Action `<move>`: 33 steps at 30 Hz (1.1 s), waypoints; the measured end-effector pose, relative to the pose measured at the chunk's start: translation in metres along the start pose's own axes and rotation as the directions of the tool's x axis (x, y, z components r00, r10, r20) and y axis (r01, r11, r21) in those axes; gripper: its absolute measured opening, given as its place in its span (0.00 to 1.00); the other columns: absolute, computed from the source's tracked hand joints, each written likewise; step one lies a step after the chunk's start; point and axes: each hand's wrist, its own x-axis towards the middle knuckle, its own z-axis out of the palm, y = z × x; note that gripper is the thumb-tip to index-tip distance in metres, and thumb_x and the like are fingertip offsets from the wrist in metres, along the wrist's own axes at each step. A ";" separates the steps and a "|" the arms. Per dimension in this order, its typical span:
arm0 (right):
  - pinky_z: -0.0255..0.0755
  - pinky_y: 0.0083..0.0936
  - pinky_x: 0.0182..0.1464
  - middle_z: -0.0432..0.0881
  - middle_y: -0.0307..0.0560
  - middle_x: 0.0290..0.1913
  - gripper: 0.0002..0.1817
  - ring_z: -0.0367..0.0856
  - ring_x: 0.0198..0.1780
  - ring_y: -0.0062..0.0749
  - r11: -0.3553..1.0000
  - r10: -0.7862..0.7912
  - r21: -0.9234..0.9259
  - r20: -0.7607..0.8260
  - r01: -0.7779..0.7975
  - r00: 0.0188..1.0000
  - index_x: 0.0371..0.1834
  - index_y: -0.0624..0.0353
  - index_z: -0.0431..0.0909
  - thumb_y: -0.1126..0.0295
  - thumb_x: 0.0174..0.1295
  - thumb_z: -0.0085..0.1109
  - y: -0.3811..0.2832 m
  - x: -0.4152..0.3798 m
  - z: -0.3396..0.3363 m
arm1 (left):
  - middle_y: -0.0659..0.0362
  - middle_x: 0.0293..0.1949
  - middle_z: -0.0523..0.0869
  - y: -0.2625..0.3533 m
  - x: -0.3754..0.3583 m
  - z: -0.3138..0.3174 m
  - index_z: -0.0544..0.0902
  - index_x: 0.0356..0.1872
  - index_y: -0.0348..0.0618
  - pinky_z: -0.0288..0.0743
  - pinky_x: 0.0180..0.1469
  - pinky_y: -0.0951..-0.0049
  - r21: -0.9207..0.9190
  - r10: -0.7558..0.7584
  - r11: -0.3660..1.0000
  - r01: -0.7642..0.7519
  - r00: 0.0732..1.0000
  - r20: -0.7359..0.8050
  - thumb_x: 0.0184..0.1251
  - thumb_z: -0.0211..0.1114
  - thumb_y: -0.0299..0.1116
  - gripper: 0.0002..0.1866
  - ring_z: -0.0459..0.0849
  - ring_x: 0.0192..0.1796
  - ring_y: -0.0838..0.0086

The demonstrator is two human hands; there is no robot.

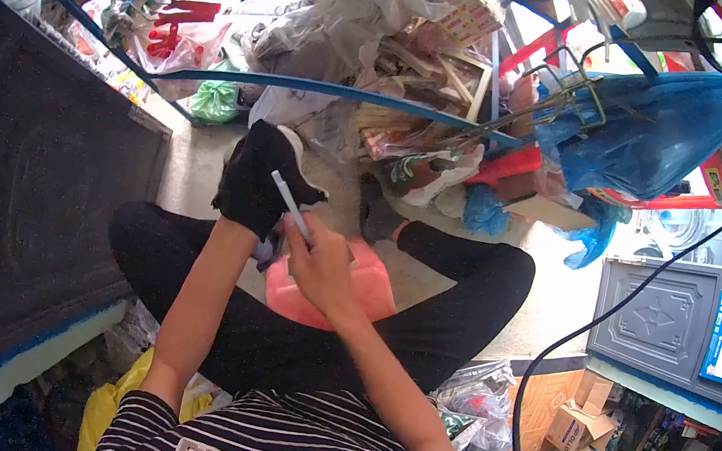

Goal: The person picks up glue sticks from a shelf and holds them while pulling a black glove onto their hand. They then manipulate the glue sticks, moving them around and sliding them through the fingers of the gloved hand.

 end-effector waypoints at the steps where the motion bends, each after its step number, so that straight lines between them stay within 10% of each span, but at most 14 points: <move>1: 0.56 0.24 0.26 0.67 0.35 0.19 0.20 0.64 0.23 0.17 0.999 -0.053 -0.006 -0.045 0.052 0.998 0.38 0.63 0.82 0.56 0.77 0.52 0.006 -0.001 0.006 | 0.60 0.41 0.82 0.001 -0.001 0.005 0.78 0.42 0.45 0.78 0.45 0.73 -0.016 -0.030 0.999 0.031 0.997 0.076 0.79 0.55 0.36 0.07 0.82 0.43 0.73; 6: 0.57 0.26 0.25 0.70 0.37 0.19 0.20 0.65 0.23 0.18 0.999 0.026 0.041 -0.108 -0.022 0.994 0.35 0.64 0.81 0.57 0.77 0.53 0.000 -0.004 0.005 | 0.61 0.38 0.80 0.011 -0.012 0.034 0.78 0.42 0.46 0.77 0.45 0.73 -0.391 -0.223 0.876 0.283 0.956 0.192 0.80 0.54 0.38 0.09 0.80 0.41 0.74; 9: 0.58 0.28 0.26 0.72 0.39 0.19 0.20 0.66 0.23 0.20 1.000 0.007 0.003 -0.107 -0.007 0.994 0.34 0.63 0.80 0.57 0.77 0.53 0.001 -0.002 0.000 | 0.65 0.35 0.79 0.037 -0.003 0.015 0.78 0.42 0.50 0.76 0.39 0.76 -0.864 -0.469 0.042 0.502 0.773 0.426 0.81 0.54 0.40 0.08 0.79 0.36 0.78; 12: 0.60 0.30 0.27 0.73 0.44 0.20 0.17 0.68 0.23 0.25 0.998 -0.031 -0.051 0.011 0.032 0.999 0.37 0.63 0.78 0.60 0.77 0.52 0.007 0.003 0.000 | 0.65 0.33 0.78 0.036 0.007 -0.015 0.77 0.41 0.51 0.77 0.38 0.75 -0.610 -0.290 -0.754 0.243 0.709 0.642 0.80 0.54 0.41 0.09 0.78 0.35 0.78; 15: 0.62 0.33 0.28 0.73 0.48 0.21 0.14 0.71 0.23 0.31 0.984 -0.128 -0.110 0.085 0.137 0.988 0.40 0.63 0.76 0.62 0.77 0.51 0.024 -0.001 0.003 | 0.66 0.29 0.76 0.003 0.007 -0.002 0.76 0.37 0.52 0.75 0.35 0.75 -0.621 -0.455 -0.770 0.144 0.559 0.694 0.79 0.55 0.43 0.10 0.77 0.31 0.77; 25: 0.64 0.32 0.29 0.74 0.46 0.22 0.17 0.73 0.24 0.27 0.994 -0.096 -0.064 -0.062 0.092 0.993 0.35 0.63 0.73 0.61 0.78 0.49 0.025 0.002 0.015 | 0.67 0.28 0.75 0.035 0.011 -0.006 0.75 0.35 0.51 0.73 0.31 0.76 -0.457 -0.200 -0.866 0.204 0.696 0.690 0.80 0.55 0.42 0.11 0.75 0.29 0.79; 33: 0.69 0.31 0.32 0.80 0.46 0.25 0.13 0.79 0.28 0.31 0.985 -0.133 -0.091 0.151 0.148 0.980 0.41 0.63 0.78 0.63 0.76 0.53 0.034 0.000 -0.004 | 0.68 0.29 0.77 -0.007 -0.001 0.020 0.78 0.37 0.51 0.74 0.33 0.77 -0.904 -0.525 -0.349 0.247 0.748 0.407 0.79 0.56 0.41 0.10 0.77 0.31 0.80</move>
